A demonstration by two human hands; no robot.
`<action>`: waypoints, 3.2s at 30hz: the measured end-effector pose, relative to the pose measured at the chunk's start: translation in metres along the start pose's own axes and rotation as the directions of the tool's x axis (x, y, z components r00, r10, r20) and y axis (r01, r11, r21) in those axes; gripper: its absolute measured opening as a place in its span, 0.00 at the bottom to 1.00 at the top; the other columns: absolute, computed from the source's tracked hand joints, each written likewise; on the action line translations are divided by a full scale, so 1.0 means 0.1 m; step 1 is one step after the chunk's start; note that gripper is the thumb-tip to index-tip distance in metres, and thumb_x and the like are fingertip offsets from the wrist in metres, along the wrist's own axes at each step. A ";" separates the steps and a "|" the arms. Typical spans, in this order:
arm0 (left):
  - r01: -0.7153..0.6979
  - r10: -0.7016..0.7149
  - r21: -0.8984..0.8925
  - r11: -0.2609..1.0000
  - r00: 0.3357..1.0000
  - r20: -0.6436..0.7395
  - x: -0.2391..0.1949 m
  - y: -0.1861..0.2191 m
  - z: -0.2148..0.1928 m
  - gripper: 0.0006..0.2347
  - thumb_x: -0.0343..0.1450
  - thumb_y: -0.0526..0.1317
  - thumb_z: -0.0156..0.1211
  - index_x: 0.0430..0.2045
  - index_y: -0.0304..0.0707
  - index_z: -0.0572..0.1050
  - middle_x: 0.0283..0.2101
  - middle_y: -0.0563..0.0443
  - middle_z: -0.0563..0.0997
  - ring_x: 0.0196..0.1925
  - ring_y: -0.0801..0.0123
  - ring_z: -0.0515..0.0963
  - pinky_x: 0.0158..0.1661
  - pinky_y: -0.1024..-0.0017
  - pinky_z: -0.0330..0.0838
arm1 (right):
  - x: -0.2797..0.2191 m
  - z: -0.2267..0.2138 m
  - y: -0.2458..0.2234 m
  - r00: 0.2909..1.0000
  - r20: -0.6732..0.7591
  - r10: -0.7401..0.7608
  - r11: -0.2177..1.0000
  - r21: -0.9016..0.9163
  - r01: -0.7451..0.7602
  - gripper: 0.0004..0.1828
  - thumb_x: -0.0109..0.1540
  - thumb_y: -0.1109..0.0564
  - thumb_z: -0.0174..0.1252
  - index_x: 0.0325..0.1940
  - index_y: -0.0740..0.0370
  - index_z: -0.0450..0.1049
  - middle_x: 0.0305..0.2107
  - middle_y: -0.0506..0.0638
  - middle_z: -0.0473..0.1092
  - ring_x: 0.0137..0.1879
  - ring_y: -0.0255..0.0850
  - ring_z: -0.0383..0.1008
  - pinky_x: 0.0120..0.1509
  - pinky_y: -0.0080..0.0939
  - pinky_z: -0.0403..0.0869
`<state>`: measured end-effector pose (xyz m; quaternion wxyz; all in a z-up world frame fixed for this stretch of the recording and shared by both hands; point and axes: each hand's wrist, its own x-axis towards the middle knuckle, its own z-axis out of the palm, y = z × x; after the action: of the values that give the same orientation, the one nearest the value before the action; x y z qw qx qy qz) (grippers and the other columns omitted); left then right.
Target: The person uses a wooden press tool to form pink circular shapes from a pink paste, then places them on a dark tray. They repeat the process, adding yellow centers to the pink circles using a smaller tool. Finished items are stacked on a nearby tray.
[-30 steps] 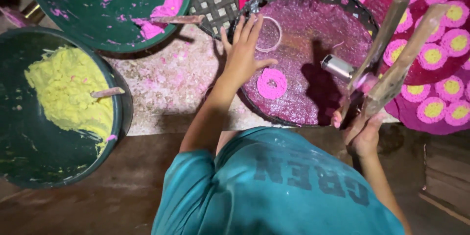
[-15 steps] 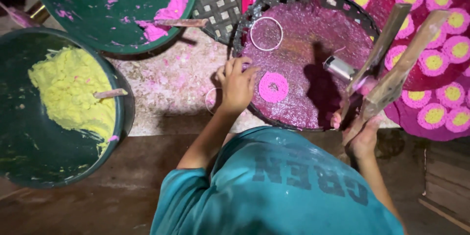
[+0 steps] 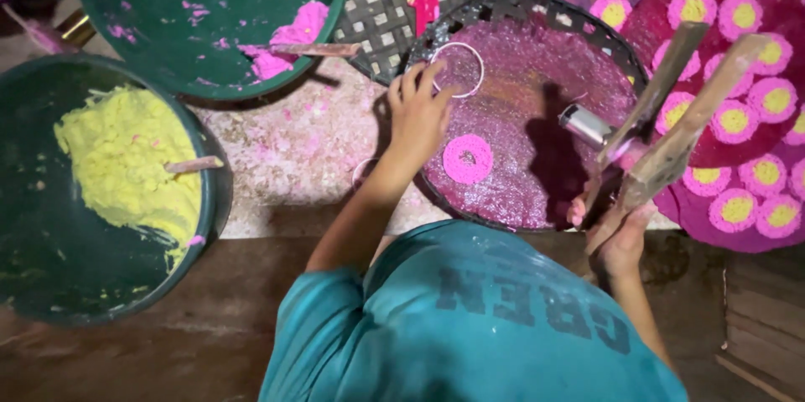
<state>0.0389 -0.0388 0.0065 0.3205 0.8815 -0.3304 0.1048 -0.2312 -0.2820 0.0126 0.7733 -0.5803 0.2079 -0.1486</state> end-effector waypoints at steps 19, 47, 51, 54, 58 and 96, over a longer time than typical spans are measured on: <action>0.230 -0.075 0.293 0.928 0.886 -0.458 -0.64 -0.84 -1.41 0.09 0.71 0.36 0.65 0.43 0.36 0.83 0.33 0.44 0.76 0.39 0.53 0.72 0.45 0.58 0.61 | 0.22 -0.26 0.18 0.999 -0.002 -0.044 0.999 -0.010 0.044 0.51 0.68 0.16 0.37 0.78 0.56 0.54 0.54 0.49 0.64 0.53 0.42 0.66 0.55 0.44 0.68; 0.240 -0.248 -0.209 0.948 0.969 -0.017 -0.19 -0.30 -0.30 0.04 0.68 0.38 0.66 0.30 0.39 0.81 0.31 0.43 0.81 0.33 0.48 0.82 0.33 0.57 0.74 | -0.01 -0.01 0.19 0.998 0.002 -0.066 0.998 0.003 0.066 0.43 0.69 0.21 0.39 0.66 0.60 0.60 0.42 0.54 0.67 0.44 0.46 0.67 0.48 0.47 0.67; 0.192 -0.192 -0.060 0.980 0.981 0.006 0.14 -0.20 -0.07 0.04 0.67 0.38 0.66 0.27 0.37 0.79 0.33 0.42 0.80 0.33 0.46 0.81 0.34 0.54 0.74 | -0.12 0.07 0.13 0.997 0.009 -0.080 0.997 -0.013 0.080 0.45 0.68 0.19 0.38 0.68 0.61 0.60 0.40 0.54 0.66 0.44 0.45 0.65 0.47 0.45 0.66; 0.267 -0.256 -0.068 0.961 0.956 0.140 0.13 -0.25 0.07 0.09 0.67 0.43 0.69 0.31 0.38 0.80 0.34 0.43 0.81 0.35 0.48 0.82 0.36 0.54 0.74 | -0.22 0.05 0.06 0.995 -0.001 -0.097 0.993 -0.073 0.097 0.47 0.67 0.18 0.38 0.67 0.62 0.60 0.42 0.53 0.65 0.45 0.44 0.64 0.49 0.45 0.66; 0.068 -0.048 0.039 0.997 0.920 -0.388 -0.06 -0.61 0.28 0.23 0.69 0.42 0.64 0.58 0.34 0.69 0.53 0.39 0.77 0.53 0.50 0.77 0.52 0.60 0.73 | -0.34 0.07 0.06 0.995 -0.018 -0.096 0.991 -0.099 0.094 0.49 0.67 0.17 0.36 0.66 0.65 0.61 0.38 0.55 0.64 0.44 0.44 0.65 0.49 0.46 0.66; -0.070 -0.151 -0.428 -0.901 0.976 0.158 0.30 -0.17 0.33 0.19 0.77 0.62 0.44 0.26 0.50 0.65 0.25 0.64 0.63 0.31 0.76 0.67 0.45 0.70 0.67 | 0.99 1.30 -1.07 0.781 0.082 0.619 0.189 -0.981 -0.047 0.41 0.69 0.29 0.36 0.38 0.70 0.76 0.20 0.59 0.71 0.29 0.50 0.75 0.40 0.54 0.72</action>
<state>0.0718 -0.0655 -0.0156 0.9531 -0.0966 -0.0714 -0.2779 -0.0800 -0.2503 0.1318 0.3049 -0.8737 0.1868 0.3299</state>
